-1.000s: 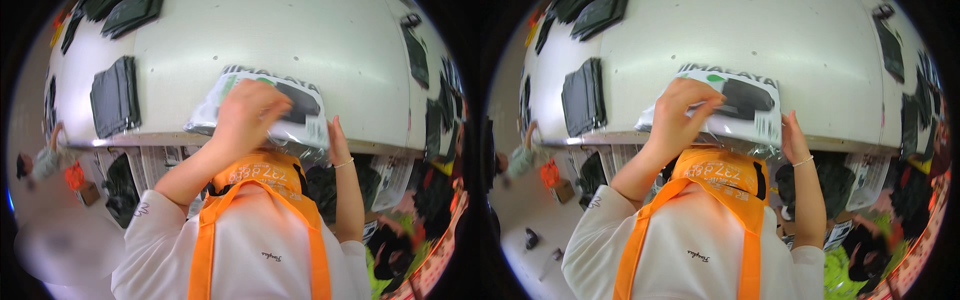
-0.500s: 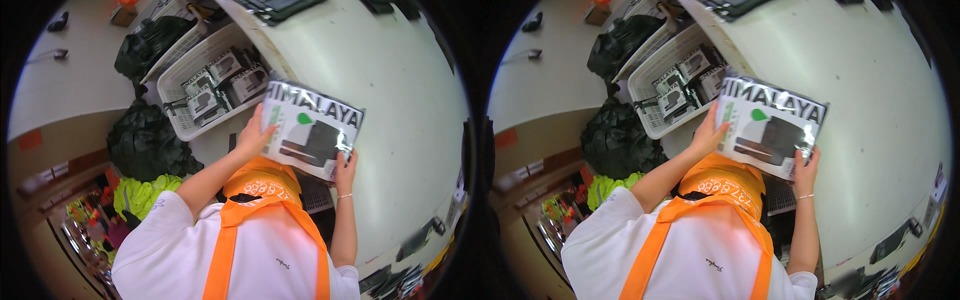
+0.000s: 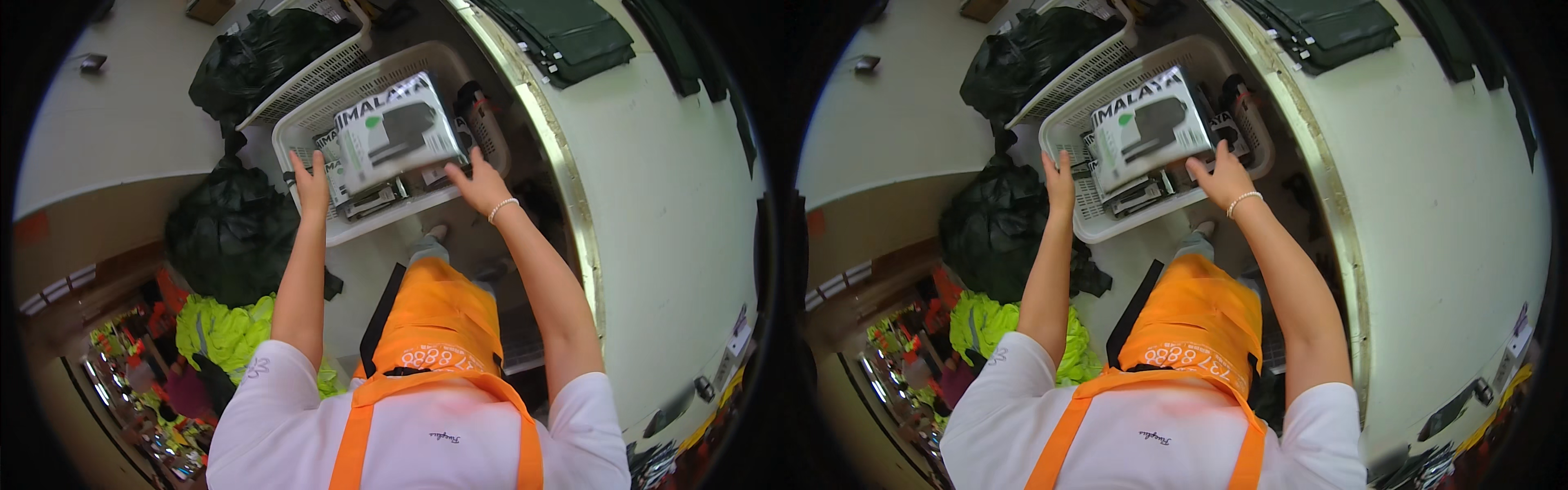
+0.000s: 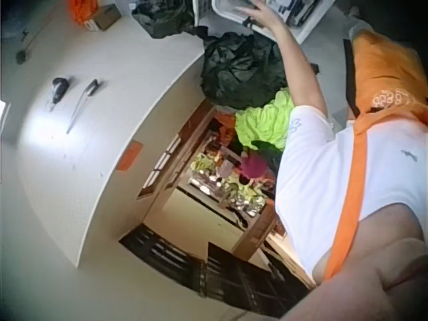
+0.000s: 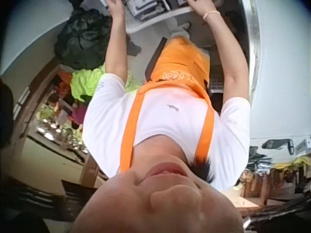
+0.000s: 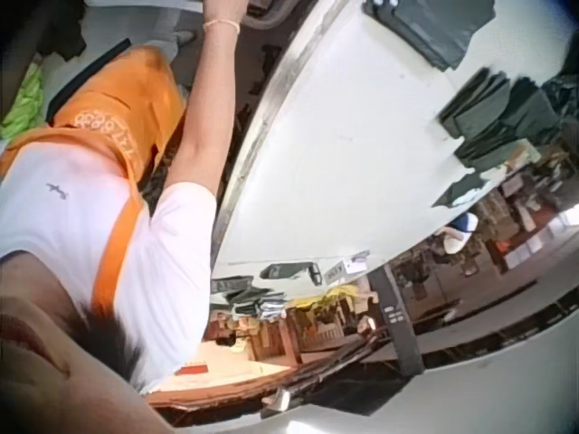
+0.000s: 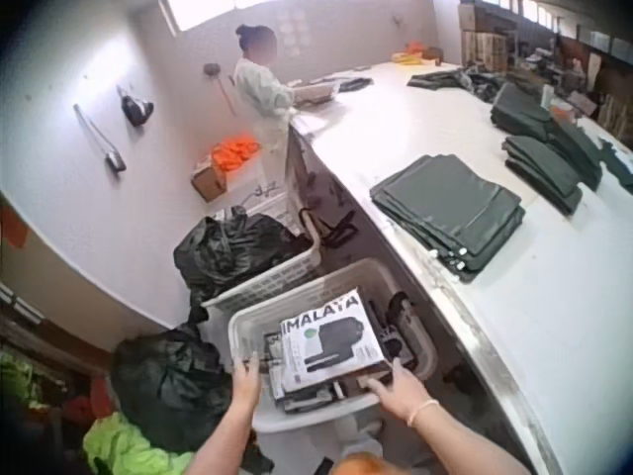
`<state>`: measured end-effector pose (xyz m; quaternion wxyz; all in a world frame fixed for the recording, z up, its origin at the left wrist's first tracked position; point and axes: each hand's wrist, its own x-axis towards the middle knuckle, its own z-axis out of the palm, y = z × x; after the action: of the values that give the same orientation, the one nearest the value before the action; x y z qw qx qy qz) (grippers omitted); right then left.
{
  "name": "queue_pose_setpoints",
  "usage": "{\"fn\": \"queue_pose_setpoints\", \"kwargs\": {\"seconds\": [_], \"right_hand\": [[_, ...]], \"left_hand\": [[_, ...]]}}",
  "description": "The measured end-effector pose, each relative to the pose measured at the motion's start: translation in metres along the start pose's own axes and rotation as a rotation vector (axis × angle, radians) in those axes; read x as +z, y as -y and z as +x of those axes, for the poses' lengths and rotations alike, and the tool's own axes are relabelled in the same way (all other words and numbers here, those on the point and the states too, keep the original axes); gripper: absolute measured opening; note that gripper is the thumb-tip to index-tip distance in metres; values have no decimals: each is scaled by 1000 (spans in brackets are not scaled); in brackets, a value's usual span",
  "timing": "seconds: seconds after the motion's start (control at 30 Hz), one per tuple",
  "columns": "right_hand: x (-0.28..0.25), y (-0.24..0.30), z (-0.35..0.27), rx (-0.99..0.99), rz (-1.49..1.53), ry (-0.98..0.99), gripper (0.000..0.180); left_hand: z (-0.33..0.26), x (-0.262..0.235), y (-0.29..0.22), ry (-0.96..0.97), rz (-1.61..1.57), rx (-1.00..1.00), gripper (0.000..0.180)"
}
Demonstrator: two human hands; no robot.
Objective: The person folds a dark green jacket on a white table. They smooth the fabric, fold the sleeves and sides, then fold the jacket into a compact rectangle and place it on a stack of similar folded jackets.
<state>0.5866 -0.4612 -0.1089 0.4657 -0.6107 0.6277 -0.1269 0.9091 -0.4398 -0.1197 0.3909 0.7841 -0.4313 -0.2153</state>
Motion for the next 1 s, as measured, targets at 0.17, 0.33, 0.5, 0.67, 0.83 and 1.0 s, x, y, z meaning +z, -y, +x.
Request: {"fn": "queue_pose_setpoints", "kwargs": {"seconds": [0.17, 0.33, 0.5, 0.67, 0.83, 1.0], "right_hand": [[85, -55, -75, 23, 46, 268, 56], [137, -125, -215, 421, 177, 237, 48], [188, -242, -349, 791, 571, -386, 33], [254, -340, -484, 1038, 1391, -1243, 18], [343, -458, -595, 1374, 1433, -1495, 18], [419, -596, -683, 1661, 874, -1277, 18]], "left_hand": [[-9, 10, 24, 143, -7, -83, 63], [-109, 75, 44, 670, 48, 23, 52], [-264, 132, -57, 1273, 167, 594, 49], [-445, 185, -167, 1322, 32, 1377, 53], [-636, 239, -212, 1223, 19, 1775, 62], [-743, 275, -179, 938, 155, 2168, 64]]}}
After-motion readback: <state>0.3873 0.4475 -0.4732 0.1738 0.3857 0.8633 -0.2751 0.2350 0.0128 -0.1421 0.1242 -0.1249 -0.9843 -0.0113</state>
